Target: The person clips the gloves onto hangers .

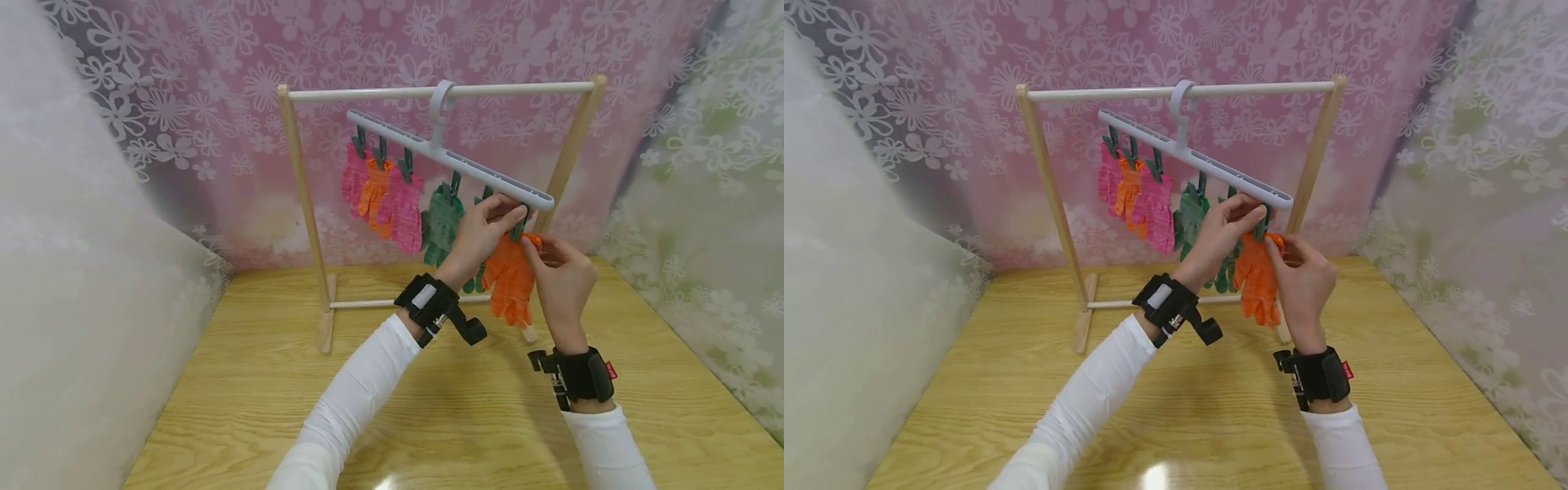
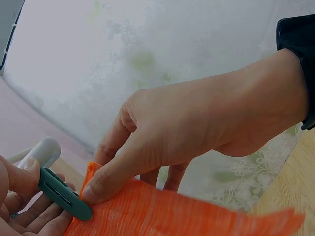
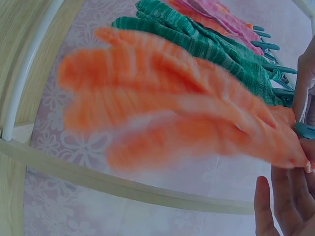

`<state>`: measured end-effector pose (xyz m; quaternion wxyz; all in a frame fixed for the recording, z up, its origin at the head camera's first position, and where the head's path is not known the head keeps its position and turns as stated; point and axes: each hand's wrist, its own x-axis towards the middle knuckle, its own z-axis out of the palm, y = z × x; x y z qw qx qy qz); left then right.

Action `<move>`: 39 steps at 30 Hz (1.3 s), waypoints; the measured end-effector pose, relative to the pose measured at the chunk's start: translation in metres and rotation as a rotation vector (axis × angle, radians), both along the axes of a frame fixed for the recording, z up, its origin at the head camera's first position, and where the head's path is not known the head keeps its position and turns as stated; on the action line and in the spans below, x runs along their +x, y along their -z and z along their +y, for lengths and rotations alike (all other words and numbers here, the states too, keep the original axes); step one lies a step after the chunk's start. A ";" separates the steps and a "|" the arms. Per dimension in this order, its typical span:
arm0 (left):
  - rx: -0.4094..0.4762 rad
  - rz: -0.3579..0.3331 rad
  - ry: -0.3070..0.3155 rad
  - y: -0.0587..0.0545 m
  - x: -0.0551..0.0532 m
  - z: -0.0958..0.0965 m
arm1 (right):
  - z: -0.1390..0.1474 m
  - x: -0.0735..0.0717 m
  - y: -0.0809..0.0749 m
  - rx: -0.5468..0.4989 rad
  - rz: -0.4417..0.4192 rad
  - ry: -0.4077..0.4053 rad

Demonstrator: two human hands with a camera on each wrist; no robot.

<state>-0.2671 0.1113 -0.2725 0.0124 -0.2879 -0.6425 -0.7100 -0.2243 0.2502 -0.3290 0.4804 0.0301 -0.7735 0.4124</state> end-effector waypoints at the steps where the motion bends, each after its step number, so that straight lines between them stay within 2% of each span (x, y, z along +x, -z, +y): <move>1: -0.001 -0.001 -0.002 0.000 0.000 0.000 | -0.001 0.000 -0.001 -0.006 0.012 0.001; 9: -0.011 0.004 -0.016 0.000 0.001 0.001 | -0.004 -0.002 -0.004 -0.060 0.042 -0.043; 14: -0.014 0.037 -0.018 0.001 0.000 0.001 | -0.003 -0.004 -0.003 -0.067 0.051 -0.053; 22: -0.093 0.084 -0.047 0.004 0.004 0.000 | -0.003 -0.003 0.001 -0.135 0.034 -0.082; 27: -0.073 0.119 -0.055 0.004 0.005 0.000 | -0.002 0.000 0.005 -0.145 0.004 -0.087; 32: -0.053 0.125 -0.047 0.004 0.005 -0.001 | 0.003 0.000 0.010 -0.140 -0.048 -0.057; 39: -0.065 0.181 0.012 0.012 -0.002 -0.007 | 0.014 -0.001 0.023 -0.077 -0.109 -0.017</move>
